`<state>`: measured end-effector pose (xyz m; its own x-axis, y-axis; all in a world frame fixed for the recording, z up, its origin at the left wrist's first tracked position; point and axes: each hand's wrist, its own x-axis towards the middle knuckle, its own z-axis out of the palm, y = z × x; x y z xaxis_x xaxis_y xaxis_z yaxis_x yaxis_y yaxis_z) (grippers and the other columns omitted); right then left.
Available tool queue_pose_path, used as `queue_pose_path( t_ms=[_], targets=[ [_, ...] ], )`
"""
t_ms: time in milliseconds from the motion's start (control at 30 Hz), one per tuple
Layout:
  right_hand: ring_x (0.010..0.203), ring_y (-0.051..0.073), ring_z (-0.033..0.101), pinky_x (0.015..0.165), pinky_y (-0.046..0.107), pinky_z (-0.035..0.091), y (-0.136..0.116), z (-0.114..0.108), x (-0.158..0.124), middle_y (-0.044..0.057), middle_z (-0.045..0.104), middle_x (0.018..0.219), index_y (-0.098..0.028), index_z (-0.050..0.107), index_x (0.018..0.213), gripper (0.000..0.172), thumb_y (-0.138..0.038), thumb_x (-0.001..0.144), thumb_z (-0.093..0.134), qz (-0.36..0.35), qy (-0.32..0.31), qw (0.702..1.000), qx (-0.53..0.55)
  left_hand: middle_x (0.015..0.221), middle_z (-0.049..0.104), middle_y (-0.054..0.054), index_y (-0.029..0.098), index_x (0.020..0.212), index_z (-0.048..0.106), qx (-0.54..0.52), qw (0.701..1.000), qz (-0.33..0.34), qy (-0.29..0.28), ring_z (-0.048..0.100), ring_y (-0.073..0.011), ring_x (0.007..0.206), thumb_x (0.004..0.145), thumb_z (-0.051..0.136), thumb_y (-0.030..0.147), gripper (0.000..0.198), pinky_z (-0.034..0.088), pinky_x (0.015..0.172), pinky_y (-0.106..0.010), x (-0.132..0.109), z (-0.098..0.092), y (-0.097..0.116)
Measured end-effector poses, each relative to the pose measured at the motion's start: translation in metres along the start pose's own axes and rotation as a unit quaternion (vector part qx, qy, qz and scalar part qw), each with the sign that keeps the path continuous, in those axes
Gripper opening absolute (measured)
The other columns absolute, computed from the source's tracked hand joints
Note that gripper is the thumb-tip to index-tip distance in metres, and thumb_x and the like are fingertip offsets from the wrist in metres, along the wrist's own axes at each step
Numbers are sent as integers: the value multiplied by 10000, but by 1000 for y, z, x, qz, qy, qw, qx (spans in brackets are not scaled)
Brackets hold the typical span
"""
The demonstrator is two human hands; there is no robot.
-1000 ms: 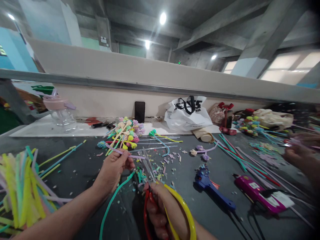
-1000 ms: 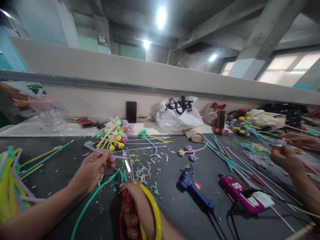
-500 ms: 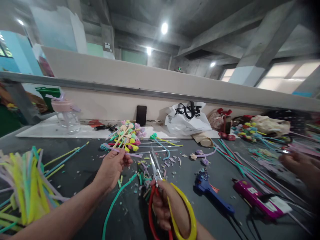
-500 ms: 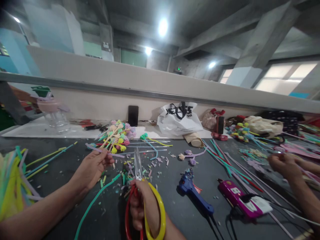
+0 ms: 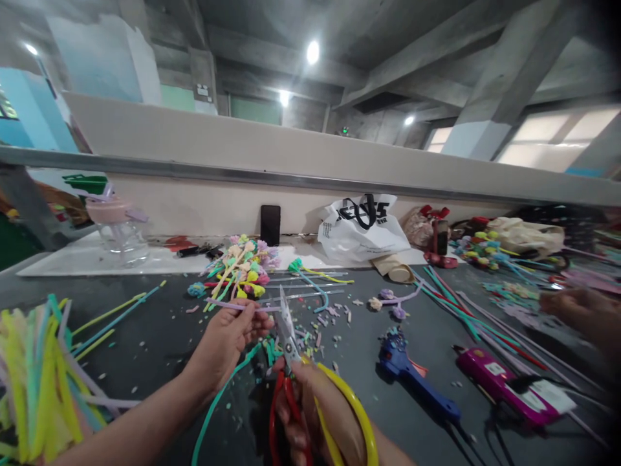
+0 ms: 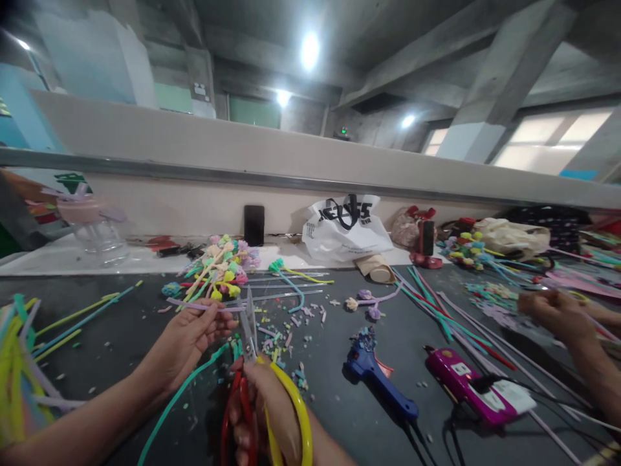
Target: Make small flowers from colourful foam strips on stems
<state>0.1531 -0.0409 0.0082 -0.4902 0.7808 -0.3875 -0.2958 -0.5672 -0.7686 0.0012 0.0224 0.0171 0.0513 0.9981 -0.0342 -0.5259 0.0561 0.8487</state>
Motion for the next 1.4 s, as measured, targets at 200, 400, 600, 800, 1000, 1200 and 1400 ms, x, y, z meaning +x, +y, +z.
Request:
queue_pose_path(
  t_ms=[200,400,600,800,1000,1200,1400],
  targets=[
    [293,31,332,279,135,338,3,1,-3,-58,496,560,-223,458,991,347,-524,836,381,-12,26,999,-16,687,673,-22,146,827,576,19,1000,-6,2,636,-132,600,660,709,278,251,502,583,-233,-2,-3,-1],
    [285,39,335,275,143,340,4,1,-2,-61,507,535,-218,438,1024,379,-537,825,388,-28,39,999,-17,665,667,-3,150,784,578,7,999,27,21,624,-119,588,642,719,244,221,492,597,-229,-2,-5,4],
    [304,58,394,290,137,325,5,2,-1,-40,544,527,-208,392,1120,435,-528,825,386,-48,19,999,-16,620,668,-2,150,734,582,38,998,39,41,623,-129,562,597,737,248,229,486,569,-227,-5,1,2],
    [305,53,408,300,152,367,7,-2,2,-37,543,529,-214,415,1083,431,-548,811,407,-54,1,998,-28,630,677,-5,150,737,587,47,997,51,38,629,-136,561,610,736,263,226,500,585,-247,-3,0,-2],
    [300,59,396,279,141,332,6,0,3,-34,542,528,-206,406,1101,430,-529,816,406,-59,-1,998,-19,614,674,2,154,747,575,54,996,56,32,632,-132,576,640,720,259,208,498,587,-232,-4,1,-2],
    [304,51,378,279,136,334,4,5,-2,-40,538,539,-205,421,1083,404,-514,824,410,-54,17,998,-26,614,670,5,144,731,582,60,995,67,34,625,-121,566,646,714,251,190,497,582,-221,-5,2,0],
    [296,52,377,274,145,343,8,2,0,-45,530,532,-211,448,1003,364,-525,823,408,-68,13,997,-28,628,672,-10,141,737,582,62,996,64,29,628,-138,581,640,712,273,209,499,599,-252,-1,-2,-2]
  ],
)
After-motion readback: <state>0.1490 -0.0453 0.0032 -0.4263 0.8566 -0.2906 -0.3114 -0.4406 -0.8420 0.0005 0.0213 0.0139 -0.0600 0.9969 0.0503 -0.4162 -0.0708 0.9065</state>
